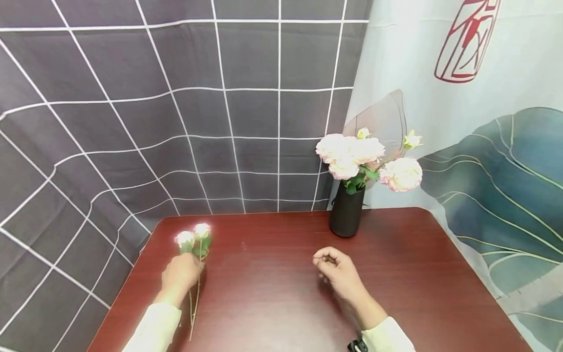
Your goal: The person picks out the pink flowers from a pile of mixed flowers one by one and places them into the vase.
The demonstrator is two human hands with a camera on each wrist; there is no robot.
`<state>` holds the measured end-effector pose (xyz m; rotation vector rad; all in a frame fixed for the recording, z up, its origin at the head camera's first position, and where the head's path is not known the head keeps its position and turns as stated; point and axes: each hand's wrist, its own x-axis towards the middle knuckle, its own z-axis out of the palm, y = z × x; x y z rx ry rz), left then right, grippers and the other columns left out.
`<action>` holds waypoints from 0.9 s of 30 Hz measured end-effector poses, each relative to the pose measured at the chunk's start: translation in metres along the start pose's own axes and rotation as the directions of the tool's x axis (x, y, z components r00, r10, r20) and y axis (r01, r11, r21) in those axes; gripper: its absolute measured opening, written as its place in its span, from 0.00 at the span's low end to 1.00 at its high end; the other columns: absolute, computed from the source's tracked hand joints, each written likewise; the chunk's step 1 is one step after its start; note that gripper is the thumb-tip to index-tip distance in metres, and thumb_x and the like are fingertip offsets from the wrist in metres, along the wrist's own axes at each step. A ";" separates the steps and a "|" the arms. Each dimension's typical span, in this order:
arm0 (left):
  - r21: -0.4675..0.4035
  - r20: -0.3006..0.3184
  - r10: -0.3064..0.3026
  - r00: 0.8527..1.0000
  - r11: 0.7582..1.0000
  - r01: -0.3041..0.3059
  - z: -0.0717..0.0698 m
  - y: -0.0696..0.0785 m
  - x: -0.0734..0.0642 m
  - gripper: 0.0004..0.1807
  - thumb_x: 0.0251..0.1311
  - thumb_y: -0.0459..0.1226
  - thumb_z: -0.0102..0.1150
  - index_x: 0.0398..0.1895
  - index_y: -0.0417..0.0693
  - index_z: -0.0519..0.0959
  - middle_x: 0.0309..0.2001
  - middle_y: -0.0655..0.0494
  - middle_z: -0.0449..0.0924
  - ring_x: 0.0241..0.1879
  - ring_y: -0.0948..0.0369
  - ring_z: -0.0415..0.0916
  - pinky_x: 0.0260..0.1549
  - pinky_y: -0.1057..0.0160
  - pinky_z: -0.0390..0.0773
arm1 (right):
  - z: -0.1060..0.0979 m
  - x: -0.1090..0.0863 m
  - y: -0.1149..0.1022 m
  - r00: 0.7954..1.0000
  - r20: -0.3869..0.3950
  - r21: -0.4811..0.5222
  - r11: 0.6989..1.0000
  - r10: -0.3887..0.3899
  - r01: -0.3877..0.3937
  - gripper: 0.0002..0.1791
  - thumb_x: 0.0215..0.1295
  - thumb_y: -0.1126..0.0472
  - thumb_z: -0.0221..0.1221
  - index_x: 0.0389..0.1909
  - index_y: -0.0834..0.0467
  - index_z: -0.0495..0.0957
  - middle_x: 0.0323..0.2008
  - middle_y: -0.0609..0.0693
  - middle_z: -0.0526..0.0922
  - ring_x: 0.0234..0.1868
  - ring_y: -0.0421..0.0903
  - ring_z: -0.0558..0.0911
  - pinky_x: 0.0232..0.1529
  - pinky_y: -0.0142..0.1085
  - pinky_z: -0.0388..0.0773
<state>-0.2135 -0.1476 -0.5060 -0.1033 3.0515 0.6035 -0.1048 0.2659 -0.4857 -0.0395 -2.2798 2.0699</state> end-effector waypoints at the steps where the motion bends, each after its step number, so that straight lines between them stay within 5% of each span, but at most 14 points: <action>1: -0.009 0.007 -0.007 1.000 1.000 0.007 -0.001 -0.002 -0.001 0.16 0.69 0.43 0.69 0.23 0.47 0.85 0.43 0.29 0.92 0.39 0.32 0.91 0.35 0.31 0.87 | 0.003 -0.001 0.001 1.000 0.017 -0.001 1.000 0.008 -0.008 0.11 0.80 0.70 0.63 0.51 0.76 0.77 0.31 0.38 0.83 0.27 0.35 0.78 0.30 0.30 0.80; 8: -0.062 0.004 0.007 1.000 0.998 -0.006 -0.010 -0.006 -0.005 0.19 0.71 0.40 0.67 0.18 0.51 0.79 0.34 0.38 0.91 0.34 0.38 0.89 0.33 0.35 0.85 | 0.015 -0.008 0.002 0.985 0.169 -0.019 1.000 0.011 -0.008 0.13 0.80 0.69 0.63 0.51 0.78 0.76 0.30 0.39 0.81 0.29 0.34 0.79 0.30 0.29 0.78; 12: -0.105 -0.039 0.083 0.996 0.991 -0.087 -0.015 0.006 -0.008 0.18 0.73 0.38 0.67 0.21 0.51 0.81 0.26 0.49 0.87 0.30 0.46 0.86 0.33 0.40 0.85 | 0.015 -0.010 -0.005 0.979 0.206 -0.014 1.000 0.000 0.003 0.11 0.81 0.68 0.63 0.51 0.74 0.78 0.33 0.40 0.82 0.31 0.35 0.80 0.33 0.30 0.80; 16: -0.166 -0.107 0.159 0.981 0.970 -0.175 -0.019 0.021 -0.014 0.10 0.75 0.38 0.69 0.31 0.49 0.88 0.28 0.55 0.89 0.30 0.53 0.86 0.38 0.45 0.87 | 0.019 -0.007 -0.014 0.973 0.228 -0.027 0.999 -0.014 0.021 0.08 0.81 0.68 0.62 0.52 0.70 0.80 0.34 0.39 0.83 0.33 0.35 0.82 0.36 0.30 0.83; 20: -0.263 -0.149 0.223 0.963 0.930 -0.256 -0.018 0.039 -0.027 0.07 0.76 0.39 0.70 0.38 0.48 0.90 0.30 0.58 0.90 0.30 0.61 0.83 0.39 0.53 0.86 | 0.026 -0.007 -0.018 0.961 0.274 -0.048 0.997 -0.045 0.060 0.11 0.82 0.68 0.62 0.54 0.73 0.80 0.35 0.38 0.84 0.33 0.35 0.82 0.36 0.30 0.84; 27: -0.449 -0.161 0.328 0.931 0.815 -0.365 -0.021 0.071 -0.059 0.04 0.77 0.39 0.72 0.40 0.53 0.90 0.35 0.60 0.91 0.35 0.68 0.86 0.39 0.64 0.86 | 0.058 -0.002 -0.028 0.947 0.313 -0.073 0.993 -0.070 0.097 0.15 0.83 0.66 0.63 0.58 0.75 0.82 0.36 0.34 0.86 0.34 0.33 0.83 0.37 0.30 0.84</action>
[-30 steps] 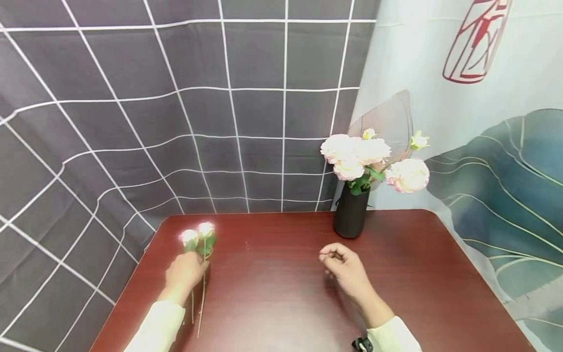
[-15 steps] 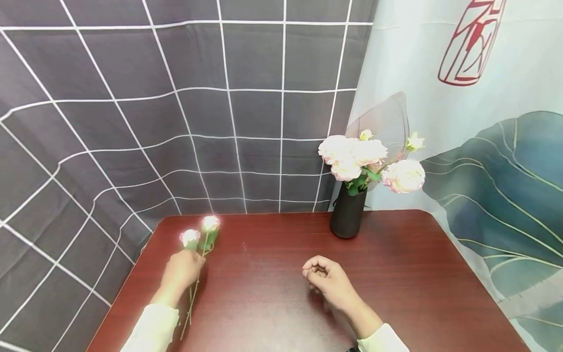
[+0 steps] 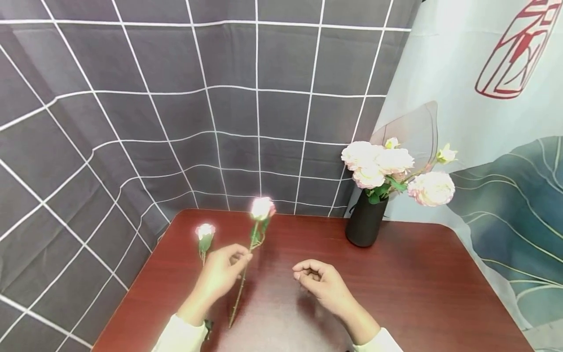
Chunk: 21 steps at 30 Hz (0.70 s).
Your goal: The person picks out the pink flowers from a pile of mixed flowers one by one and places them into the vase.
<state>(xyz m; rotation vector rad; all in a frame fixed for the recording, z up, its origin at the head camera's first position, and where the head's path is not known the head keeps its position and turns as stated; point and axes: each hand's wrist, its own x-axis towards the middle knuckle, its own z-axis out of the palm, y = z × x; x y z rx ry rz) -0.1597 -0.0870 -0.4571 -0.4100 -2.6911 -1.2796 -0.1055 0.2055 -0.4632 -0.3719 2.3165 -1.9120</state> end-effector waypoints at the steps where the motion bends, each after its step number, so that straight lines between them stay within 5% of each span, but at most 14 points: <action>1: -0.034 0.023 0.010 1.000 0.999 -0.009 0.004 0.006 -0.001 0.04 0.77 0.40 0.72 0.41 0.52 0.91 0.36 0.59 0.91 0.35 0.68 0.87 0.38 0.65 0.86 | 0.003 0.002 -0.002 1.000 -0.008 0.003 1.000 0.004 -0.004 0.15 0.83 0.66 0.64 0.59 0.74 0.82 0.36 0.34 0.87 0.34 0.33 0.83 0.38 0.30 0.84; 10: -0.300 0.199 0.075 0.977 0.954 -0.012 0.021 0.043 -0.008 0.09 0.82 0.40 0.67 0.46 0.44 0.89 0.41 0.50 0.91 0.28 0.70 0.83 0.28 0.69 0.86 | 0.018 0.018 -0.018 0.997 -0.078 0.124 0.992 0.011 -0.001 0.20 0.86 0.67 0.57 0.66 0.80 0.77 0.44 0.33 0.93 0.37 0.35 0.87 0.41 0.29 0.88; 15: -0.292 0.235 0.129 0.963 0.955 -0.057 0.024 0.047 -0.010 0.10 0.83 0.40 0.64 0.48 0.44 0.89 0.39 0.52 0.87 0.26 0.69 0.82 0.29 0.69 0.83 | 0.015 0.022 -0.021 0.993 -0.116 0.175 0.984 -0.016 0.037 0.19 0.84 0.70 0.58 0.62 0.84 0.74 0.42 0.34 0.92 0.36 0.33 0.87 0.41 0.28 0.88; 21: -0.268 0.245 0.186 0.952 0.956 -0.118 0.028 0.045 -0.008 0.13 0.87 0.42 0.59 0.48 0.45 0.89 0.41 0.53 0.91 0.37 0.73 0.80 0.40 0.69 0.80 | 0.014 0.023 -0.018 0.993 -0.113 0.166 0.985 -0.028 0.047 0.19 0.84 0.70 0.60 0.60 0.84 0.76 0.38 0.36 0.90 0.36 0.33 0.86 0.39 0.28 0.87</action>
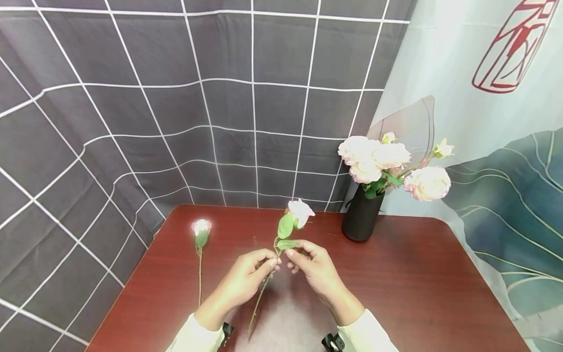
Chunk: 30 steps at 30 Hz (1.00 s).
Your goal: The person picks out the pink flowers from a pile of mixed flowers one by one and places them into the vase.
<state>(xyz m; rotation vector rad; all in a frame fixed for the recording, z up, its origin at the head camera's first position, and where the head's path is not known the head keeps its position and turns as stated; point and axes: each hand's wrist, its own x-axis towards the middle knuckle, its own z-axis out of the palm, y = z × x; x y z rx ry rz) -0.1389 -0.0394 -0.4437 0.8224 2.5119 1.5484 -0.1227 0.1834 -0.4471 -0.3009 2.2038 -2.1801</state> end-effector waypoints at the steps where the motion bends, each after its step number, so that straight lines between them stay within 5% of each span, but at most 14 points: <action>1: -0.003 0.001 0.001 1.000 1.000 -0.001 0.001 0.000 0.001 0.13 0.87 0.42 0.58 0.48 0.45 0.88 0.41 0.53 0.92 0.39 0.73 0.80 0.41 0.69 0.80 | 0.000 0.000 0.000 1.000 -0.005 0.000 1.000 0.003 -0.003 0.19 0.84 0.70 0.61 0.61 0.84 0.76 0.38 0.36 0.90 0.36 0.33 0.86 0.39 0.28 0.87; 12: -0.005 0.004 0.009 1.000 1.000 -0.009 0.007 0.001 0.005 0.13 0.88 0.39 0.56 0.49 0.44 0.89 0.42 0.49 0.94 0.38 0.67 0.85 0.43 0.67 0.83 | 0.001 0.002 -0.009 0.987 -0.160 -0.059 0.998 0.023 -0.033 0.16 0.81 0.70 0.64 0.58 0.80 0.82 0.30 0.41 0.87 0.32 0.35 0.85 0.38 0.30 0.87; 23: 0.025 -0.056 0.045 0.997 0.999 -0.044 0.014 0.002 0.007 0.10 0.86 0.40 0.60 0.46 0.50 0.89 0.41 0.56 0.91 0.40 0.69 0.82 0.43 0.67 0.82 | 0.001 0.001 -0.006 0.989 -0.144 -0.070 0.997 -0.035 0.025 0.13 0.79 0.72 0.65 0.51 0.82 0.82 0.26 0.38 0.86 0.29 0.34 0.84 0.35 0.28 0.85; 30: 0.069 -0.063 0.018 0.998 0.997 -0.014 0.017 0.000 0.007 0.10 0.85 0.41 0.62 0.50 0.50 0.92 0.45 0.56 0.93 0.41 0.69 0.84 0.44 0.67 0.83 | 0.002 0.001 -0.005 0.984 -0.164 -0.107 0.993 -0.064 0.047 0.10 0.78 0.73 0.65 0.48 0.80 0.83 0.27 0.39 0.87 0.29 0.36 0.85 0.35 0.29 0.86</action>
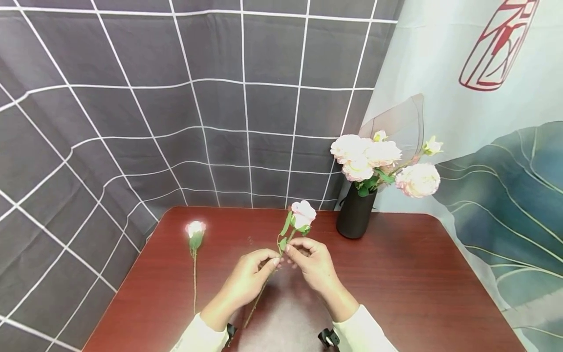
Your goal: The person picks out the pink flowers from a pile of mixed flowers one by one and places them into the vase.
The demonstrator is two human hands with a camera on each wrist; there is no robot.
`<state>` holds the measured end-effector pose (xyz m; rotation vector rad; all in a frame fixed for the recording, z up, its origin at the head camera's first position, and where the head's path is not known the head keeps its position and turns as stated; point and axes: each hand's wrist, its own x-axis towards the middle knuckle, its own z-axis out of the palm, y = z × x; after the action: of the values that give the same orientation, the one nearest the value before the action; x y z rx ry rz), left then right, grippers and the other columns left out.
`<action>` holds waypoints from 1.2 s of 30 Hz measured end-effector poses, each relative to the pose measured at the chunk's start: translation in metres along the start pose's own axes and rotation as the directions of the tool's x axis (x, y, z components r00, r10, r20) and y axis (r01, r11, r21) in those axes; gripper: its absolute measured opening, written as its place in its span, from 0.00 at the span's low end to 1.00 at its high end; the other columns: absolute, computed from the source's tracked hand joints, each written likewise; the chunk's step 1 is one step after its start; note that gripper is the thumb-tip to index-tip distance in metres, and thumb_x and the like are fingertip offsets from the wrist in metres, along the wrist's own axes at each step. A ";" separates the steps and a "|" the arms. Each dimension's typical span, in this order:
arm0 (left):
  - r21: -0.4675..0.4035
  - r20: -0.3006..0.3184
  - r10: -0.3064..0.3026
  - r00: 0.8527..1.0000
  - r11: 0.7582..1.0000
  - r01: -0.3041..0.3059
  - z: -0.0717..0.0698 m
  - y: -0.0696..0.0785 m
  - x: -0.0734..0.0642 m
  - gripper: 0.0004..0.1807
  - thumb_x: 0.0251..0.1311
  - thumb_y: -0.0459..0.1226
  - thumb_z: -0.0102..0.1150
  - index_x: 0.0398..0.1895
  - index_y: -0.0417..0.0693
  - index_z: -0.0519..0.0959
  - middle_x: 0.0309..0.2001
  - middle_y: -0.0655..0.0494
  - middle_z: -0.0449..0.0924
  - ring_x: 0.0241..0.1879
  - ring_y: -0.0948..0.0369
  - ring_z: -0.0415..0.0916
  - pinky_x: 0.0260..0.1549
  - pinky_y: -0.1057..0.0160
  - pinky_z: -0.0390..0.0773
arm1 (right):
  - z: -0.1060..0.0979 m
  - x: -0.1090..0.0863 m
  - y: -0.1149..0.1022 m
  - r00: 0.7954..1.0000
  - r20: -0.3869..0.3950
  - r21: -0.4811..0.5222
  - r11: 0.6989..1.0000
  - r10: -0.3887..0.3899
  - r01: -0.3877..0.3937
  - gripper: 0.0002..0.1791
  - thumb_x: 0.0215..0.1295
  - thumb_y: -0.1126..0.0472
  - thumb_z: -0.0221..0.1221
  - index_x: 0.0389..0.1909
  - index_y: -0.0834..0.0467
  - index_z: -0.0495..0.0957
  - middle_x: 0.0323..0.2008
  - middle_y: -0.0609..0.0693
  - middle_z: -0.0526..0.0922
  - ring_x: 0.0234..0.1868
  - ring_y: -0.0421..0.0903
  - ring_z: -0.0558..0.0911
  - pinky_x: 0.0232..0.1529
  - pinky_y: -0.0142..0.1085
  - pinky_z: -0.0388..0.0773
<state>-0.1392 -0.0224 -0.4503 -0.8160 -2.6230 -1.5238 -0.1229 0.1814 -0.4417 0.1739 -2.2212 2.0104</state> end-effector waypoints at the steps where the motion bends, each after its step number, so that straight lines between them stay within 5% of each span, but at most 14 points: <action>1: 0.011 -0.001 0.000 1.000 1.000 0.000 0.002 0.000 0.000 0.10 0.84 0.41 0.63 0.51 0.50 0.92 0.46 0.57 0.93 0.41 0.69 0.84 0.44 0.67 0.83 | -0.002 -0.001 0.000 1.000 -0.003 -0.019 1.000 -0.007 0.007 0.09 0.78 0.72 0.65 0.48 0.79 0.84 0.27 0.38 0.87 0.30 0.36 0.86 0.35 0.29 0.86; 5: 0.047 -0.005 -0.022 1.000 0.999 0.023 0.005 -0.002 -0.001 0.10 0.81 0.45 0.67 0.53 0.54 0.93 0.48 0.59 0.93 0.41 0.68 0.85 0.44 0.65 0.85 | -0.007 -0.001 -0.002 0.999 -0.035 -0.080 0.997 -0.022 0.019 0.08 0.77 0.71 0.67 0.47 0.76 0.86 0.29 0.40 0.89 0.31 0.36 0.88 0.37 0.29 0.87; 9: 0.066 0.008 -0.082 0.997 0.994 0.082 0.000 -0.008 -0.009 0.12 0.81 0.49 0.68 0.55 0.57 0.92 0.48 0.63 0.91 0.46 0.67 0.87 0.49 0.61 0.89 | -0.019 0.004 -0.012 0.993 -0.116 -0.148 0.989 -0.038 0.021 0.07 0.78 0.72 0.66 0.46 0.75 0.88 0.33 0.56 0.93 0.32 0.35 0.89 0.39 0.29 0.90; 12: 0.083 0.018 -0.131 0.991 0.988 0.129 -0.006 -0.014 -0.015 0.10 0.82 0.50 0.66 0.53 0.60 0.92 0.48 0.65 0.90 0.48 0.65 0.87 0.52 0.59 0.89 | -0.039 0.012 -0.029 0.976 -0.198 -0.244 0.969 -0.085 0.035 0.07 0.79 0.72 0.65 0.47 0.73 0.89 0.38 0.67 0.93 0.33 0.33 0.89 0.40 0.28 0.90; 14: 0.095 0.018 -0.158 0.987 0.983 0.156 -0.009 -0.018 -0.018 0.08 0.82 0.50 0.66 0.51 0.62 0.91 0.47 0.66 0.89 0.49 0.65 0.87 0.52 0.60 0.87 | -0.056 0.018 -0.044 0.953 -0.262 -0.329 0.942 -0.152 0.060 0.07 0.79 0.71 0.64 0.47 0.71 0.90 0.38 0.66 0.94 0.33 0.31 0.88 0.39 0.26 0.89; 17: 0.100 0.007 -0.195 0.981 0.976 0.193 -0.013 -0.024 -0.023 0.05 0.80 0.48 0.67 0.46 0.64 0.90 0.45 0.67 0.88 0.47 0.66 0.86 0.52 0.60 0.86 | -0.085 0.027 -0.069 0.889 -0.361 -0.447 0.889 -0.281 0.099 0.08 0.79 0.68 0.65 0.45 0.68 0.91 0.33 0.47 0.95 0.31 0.26 0.85 0.36 0.21 0.84; 22: 0.096 0.011 -0.232 0.973 0.968 0.230 -0.015 -0.032 -0.028 0.04 0.80 0.47 0.68 0.44 0.66 0.90 0.45 0.67 0.88 0.45 0.68 0.85 0.51 0.59 0.86 | -0.126 0.034 -0.113 0.732 -0.459 -0.616 0.774 -0.503 0.146 0.09 0.78 0.65 0.67 0.40 0.68 0.90 0.26 0.14 0.81 0.27 0.18 0.79 0.32 0.16 0.74; 26: 0.105 0.025 -0.242 0.970 0.966 0.238 -0.018 -0.035 -0.032 0.05 0.81 0.48 0.67 0.46 0.64 0.91 0.47 0.66 0.89 0.46 0.68 0.84 0.50 0.58 0.86 | -0.144 0.037 -0.140 0.607 -0.469 -0.726 0.671 -0.641 0.148 0.12 0.78 0.62 0.67 0.41 0.68 0.91 0.30 0.09 0.77 0.30 0.14 0.77 0.36 0.15 0.72; 29: 0.107 0.036 -0.246 0.969 0.965 0.241 -0.019 -0.035 -0.033 0.06 0.81 0.48 0.67 0.47 0.64 0.91 0.48 0.65 0.89 0.47 0.67 0.84 0.50 0.57 0.86 | -0.151 0.039 -0.152 0.529 -0.474 -0.765 0.627 -0.704 0.148 0.15 0.78 0.58 0.65 0.43 0.68 0.91 0.35 0.16 0.81 0.35 0.11 0.77 0.41 0.15 0.73; 32: 0.105 0.036 -0.245 0.969 0.965 0.241 -0.020 -0.035 -0.034 0.06 0.80 0.48 0.68 0.47 0.63 0.91 0.48 0.66 0.89 0.47 0.67 0.85 0.50 0.57 0.86 | -0.155 0.043 -0.157 0.478 -0.484 -0.776 0.612 -0.733 0.152 0.17 0.78 0.55 0.65 0.44 0.67 0.92 0.37 0.27 0.87 0.37 0.11 0.78 0.45 0.14 0.74; 36: 0.107 0.033 -0.249 0.968 0.964 0.244 -0.019 -0.036 -0.036 0.07 0.81 0.48 0.67 0.48 0.61 0.91 0.49 0.66 0.89 0.48 0.66 0.85 0.51 0.56 0.86 | -0.157 0.050 -0.156 0.457 -0.482 -0.784 0.601 -0.747 0.155 0.16 0.79 0.56 0.66 0.44 0.67 0.92 0.38 0.36 0.92 0.38 0.10 0.77 0.45 0.14 0.73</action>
<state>-0.1288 -0.0677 -0.4783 -0.5400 -2.9019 -1.4166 -0.1398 0.3227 -0.2645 -0.1302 -1.7671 0.6425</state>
